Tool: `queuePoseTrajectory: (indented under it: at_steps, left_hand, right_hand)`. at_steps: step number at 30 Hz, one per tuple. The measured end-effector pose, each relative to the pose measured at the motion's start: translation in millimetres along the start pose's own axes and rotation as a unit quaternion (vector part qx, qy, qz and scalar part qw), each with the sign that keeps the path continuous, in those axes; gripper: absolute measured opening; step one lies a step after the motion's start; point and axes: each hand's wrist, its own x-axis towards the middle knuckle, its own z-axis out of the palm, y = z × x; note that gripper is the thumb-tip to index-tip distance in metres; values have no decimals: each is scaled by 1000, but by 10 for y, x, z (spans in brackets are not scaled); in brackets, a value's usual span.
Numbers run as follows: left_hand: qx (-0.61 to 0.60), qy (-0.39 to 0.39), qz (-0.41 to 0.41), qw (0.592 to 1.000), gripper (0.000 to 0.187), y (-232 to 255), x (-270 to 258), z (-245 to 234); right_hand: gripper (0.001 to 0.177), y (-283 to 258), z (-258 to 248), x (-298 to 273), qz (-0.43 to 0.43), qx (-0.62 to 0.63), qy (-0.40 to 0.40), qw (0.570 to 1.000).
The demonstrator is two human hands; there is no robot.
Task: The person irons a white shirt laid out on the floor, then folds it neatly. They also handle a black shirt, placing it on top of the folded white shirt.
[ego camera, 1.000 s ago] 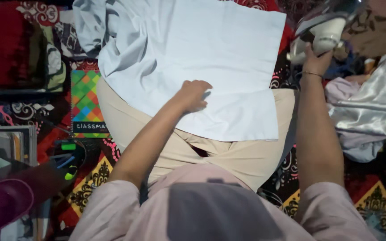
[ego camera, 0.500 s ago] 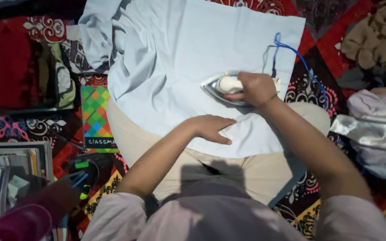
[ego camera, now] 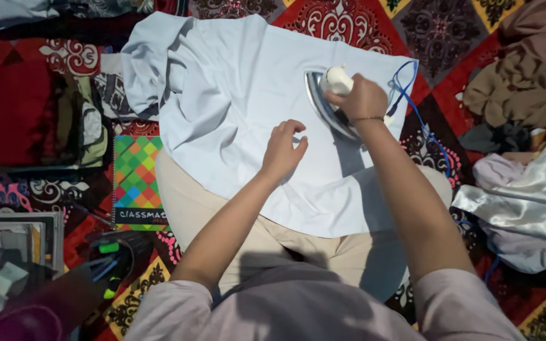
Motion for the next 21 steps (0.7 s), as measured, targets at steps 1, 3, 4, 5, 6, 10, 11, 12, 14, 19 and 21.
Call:
queuePoseTrajectory:
  at_steps: [1,3,4,5,6,10,11,12,14,19,21]
  left_hand:
    - [15,-1,-7,1000,26,22,-37,-12]
    - [46,-4,-21,999,30,69,-112,-50]
    - [65,-5,-18,998,33,90,-149,-73]
    - [84,-9,-15,996,36,103,-226,-102]
    - [103,-14,-13,995,39,115,-292,-122]
    - [198,-98,6,975,55,165,-352,-34]
    - [246,-121,21,962,60,165,-390,-28]
    - [292,-143,37,945,64,166,-412,-17]
    - [340,-208,3,917,72,184,-382,36]
    - [370,-258,-22,892,78,209,-237,173]
    - [363,-254,-20,896,78,182,-202,171]
  right_hand:
    - [66,-24,-46,-98,-5,8,-17,1000]
    - [66,-64,-167,-348,-37,20,-63,997]
    - [65,-65,-244,-502,-63,24,-92,993]
    - [65,-53,-318,-686,-87,30,-123,988]
    - [64,-18,-394,-842,-122,12,-154,980]
    - [63,367,-666,-1111,-268,12,-194,944]
    - [63,452,-677,-1176,-305,32,-182,934]
    - [61,525,-662,-1211,-291,40,-161,942]
    - [57,689,-614,-1242,-261,51,-118,957]
    - [69,985,-334,-914,-125,-35,-11,991]
    - [72,1020,-165,-691,-37,-67,24,997]
